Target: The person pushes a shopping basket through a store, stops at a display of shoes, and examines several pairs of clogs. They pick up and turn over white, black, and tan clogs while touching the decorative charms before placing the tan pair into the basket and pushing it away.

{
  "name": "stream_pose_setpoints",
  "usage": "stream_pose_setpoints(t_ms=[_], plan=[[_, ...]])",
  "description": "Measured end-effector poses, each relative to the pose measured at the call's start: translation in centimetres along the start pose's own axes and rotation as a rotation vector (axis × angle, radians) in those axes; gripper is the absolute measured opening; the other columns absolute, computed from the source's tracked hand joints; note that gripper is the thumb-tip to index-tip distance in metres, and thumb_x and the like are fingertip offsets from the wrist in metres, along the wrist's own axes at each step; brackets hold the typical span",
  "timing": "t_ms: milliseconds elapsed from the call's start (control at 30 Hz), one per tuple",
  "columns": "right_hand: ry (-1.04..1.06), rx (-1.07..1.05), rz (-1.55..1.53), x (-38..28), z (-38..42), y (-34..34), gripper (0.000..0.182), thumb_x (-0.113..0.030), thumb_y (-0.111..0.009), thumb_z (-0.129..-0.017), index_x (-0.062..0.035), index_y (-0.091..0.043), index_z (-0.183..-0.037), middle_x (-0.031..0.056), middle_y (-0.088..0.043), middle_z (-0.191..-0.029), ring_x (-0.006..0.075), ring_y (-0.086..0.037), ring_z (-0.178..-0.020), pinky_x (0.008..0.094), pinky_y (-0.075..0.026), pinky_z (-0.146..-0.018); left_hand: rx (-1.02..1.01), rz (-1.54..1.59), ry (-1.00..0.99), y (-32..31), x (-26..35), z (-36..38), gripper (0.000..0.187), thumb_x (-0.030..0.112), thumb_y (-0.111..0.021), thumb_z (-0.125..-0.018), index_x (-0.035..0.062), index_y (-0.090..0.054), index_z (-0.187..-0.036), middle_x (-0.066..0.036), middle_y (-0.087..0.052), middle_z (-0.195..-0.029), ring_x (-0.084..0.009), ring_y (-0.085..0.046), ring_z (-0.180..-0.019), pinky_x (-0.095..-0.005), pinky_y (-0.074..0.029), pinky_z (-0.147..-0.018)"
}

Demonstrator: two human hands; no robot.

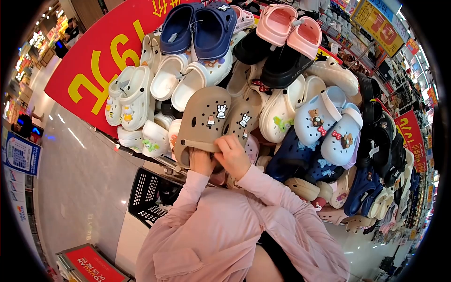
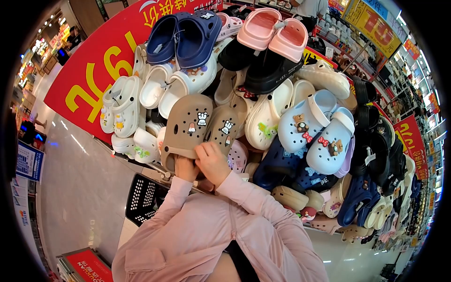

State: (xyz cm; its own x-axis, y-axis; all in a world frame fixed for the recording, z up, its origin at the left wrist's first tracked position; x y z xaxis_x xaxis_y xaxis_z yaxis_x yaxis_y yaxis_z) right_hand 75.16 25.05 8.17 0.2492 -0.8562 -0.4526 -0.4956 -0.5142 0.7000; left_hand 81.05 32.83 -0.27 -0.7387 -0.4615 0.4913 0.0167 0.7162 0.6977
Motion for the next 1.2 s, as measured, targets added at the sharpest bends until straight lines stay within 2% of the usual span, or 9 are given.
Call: stream_pose_setpoints(t_ms=[167,400,567,767,867,1000,1100,1133,1200], plan=[[0.211,0.012,0.058,-2.4,1.7,-1.9,0.029,0.001,-0.064,-0.063,-0.001,-0.055,-0.091,0.0106,-0.053,-0.088,0.0293,-0.053,-0.088,0.0363,-0.047,-0.081,0.018,-0.089,-0.061,-2.1,-1.5,0.5,0.048,0.015,-0.07,-0.066,0.0064,-0.06,-0.112,-0.016,-0.061,-0.107,-0.0361,-0.055,-0.104,-0.0494,-0.036,-0.098],[0.221,0.01,0.071,-2.2,1.2,-1.4,0.027,-0.006,-0.061,-0.065,-0.0004,-0.057,-0.091,0.0105,-0.054,-0.089,0.027,-0.053,-0.088,0.0339,-0.047,-0.081,0.009,-0.143,-0.1,-1.9,-0.9,0.1,0.051,0.016,-0.07,-0.064,0.0064,-0.06,-0.113,-0.017,-0.06,-0.11,-0.0352,-0.054,-0.106,-0.0481,-0.036,-0.097],[-0.013,0.086,-0.184,0.9,0.5,4.5,0.028,-0.013,-0.076,-0.068,-0.0039,-0.06,-0.089,0.0106,-0.059,-0.088,0.0276,-0.057,-0.084,0.0341,-0.048,-0.076,-0.033,0.032,-0.01,1.4,1.0,-1.6,0.056,0.019,-0.072,-0.062,0.0069,-0.058,-0.115,-0.016,-0.057,-0.117,-0.0346,-0.05,-0.113,-0.0498,-0.032,-0.1],[-0.451,0.082,-0.19,8.8,3.4,6.1,0.031,-0.018,-0.069,-0.079,0.0006,-0.059,-0.101,0.0166,-0.061,-0.095,0.0324,-0.06,-0.085,0.0373,-0.048,-0.078,0.044,-0.029,0.086,1.1,2.1,-2.1,0.063,0.016,-0.076,-0.059,0.0088,-0.057,-0.119,-0.017,-0.053,-0.124,-0.0366,-0.042,-0.121,-0.0557,-0.023,-0.103],[-0.442,0.039,-0.275,8.8,4.5,4.3,0.031,-0.014,-0.066,-0.083,0.0027,-0.058,-0.108,0.0156,-0.063,-0.096,0.024,-0.064,-0.085,0.0308,-0.049,-0.077,0.097,-0.036,0.075,0.7,1.8,-2.5,0.062,0.01,-0.074,-0.058,0.0077,-0.058,-0.118,-0.017,-0.053,-0.124,-0.0371,-0.043,-0.12,-0.0546,-0.025,-0.103],[-0.387,0.027,-0.256,7.2,4.2,4.9,0.026,-0.011,-0.063,-0.085,0.0025,-0.059,-0.107,0.0148,-0.062,-0.097,0.0227,-0.064,-0.087,0.0307,-0.049,-0.077,0.171,-0.042,0.004,1.2,2.0,-2.9,0.057,-0.002,-0.065,-0.058,0.0048,-0.06,-0.114,-0.02,-0.055,-0.12,-0.0402,-0.044,-0.117,-0.0519,-0.027,-0.102],[-0.388,0.143,-0.289,4.8,2.9,8.4,0.023,-0.008,-0.065,-0.083,0.0014,-0.06,-0.104,0.0132,-0.061,-0.092,0.0225,-0.062,-0.084,0.0303,-0.049,-0.075,0.221,0.758,0.278,1.4,0.1,-1.8,0.057,-0.01,-0.059,-0.06,-0.0024,-0.056,-0.117,-0.017,-0.056,-0.12,-0.0329,-0.053,-0.112,-0.0415,-0.04,-0.097],[-0.386,0.197,-0.298,4.0,2.7,9.7,0.023,-0.008,-0.066,-0.081,0.0006,-0.06,-0.102,0.0136,-0.06,-0.092,0.025,-0.062,-0.084,0.0316,-0.049,-0.075,0.334,0.919,0.196,3.3,1.5,-2.3,0.053,-0.008,-0.06,-0.065,-0.0041,-0.055,-0.118,-0.015,-0.056,-0.12,-0.0274,-0.054,-0.11,-0.0381,-0.042,-0.095],[-0.356,0.208,-0.289,2.1,2.0,11.7,0.026,-0.005,-0.069,-0.078,-0.0006,-0.061,-0.102,0.0126,-0.059,-0.092,0.0245,-0.061,-0.083,0.0309,-0.049,-0.074,0.324,0.811,0.016,6.6,4.4,-2.7,0.059,-0.008,-0.06,-0.079,-0.0016,-0.038,-0.134,-0.012,-0.046,-0.132,-0.0217,-0.048,-0.117,-0.0366,-0.042,-0.098]])
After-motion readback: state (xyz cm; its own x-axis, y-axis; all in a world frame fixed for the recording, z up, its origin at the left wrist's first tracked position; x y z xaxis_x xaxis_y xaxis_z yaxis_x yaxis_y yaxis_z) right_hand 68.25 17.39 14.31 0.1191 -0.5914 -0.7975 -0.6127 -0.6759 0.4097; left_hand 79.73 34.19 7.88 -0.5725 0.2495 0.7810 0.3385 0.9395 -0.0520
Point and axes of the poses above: each hand's wrist, its own z-axis away from the middle knuckle, its own y-axis out of the back of the hand, x = y × z, the point moved 8 cm from there along -z, towards the middle knuckle
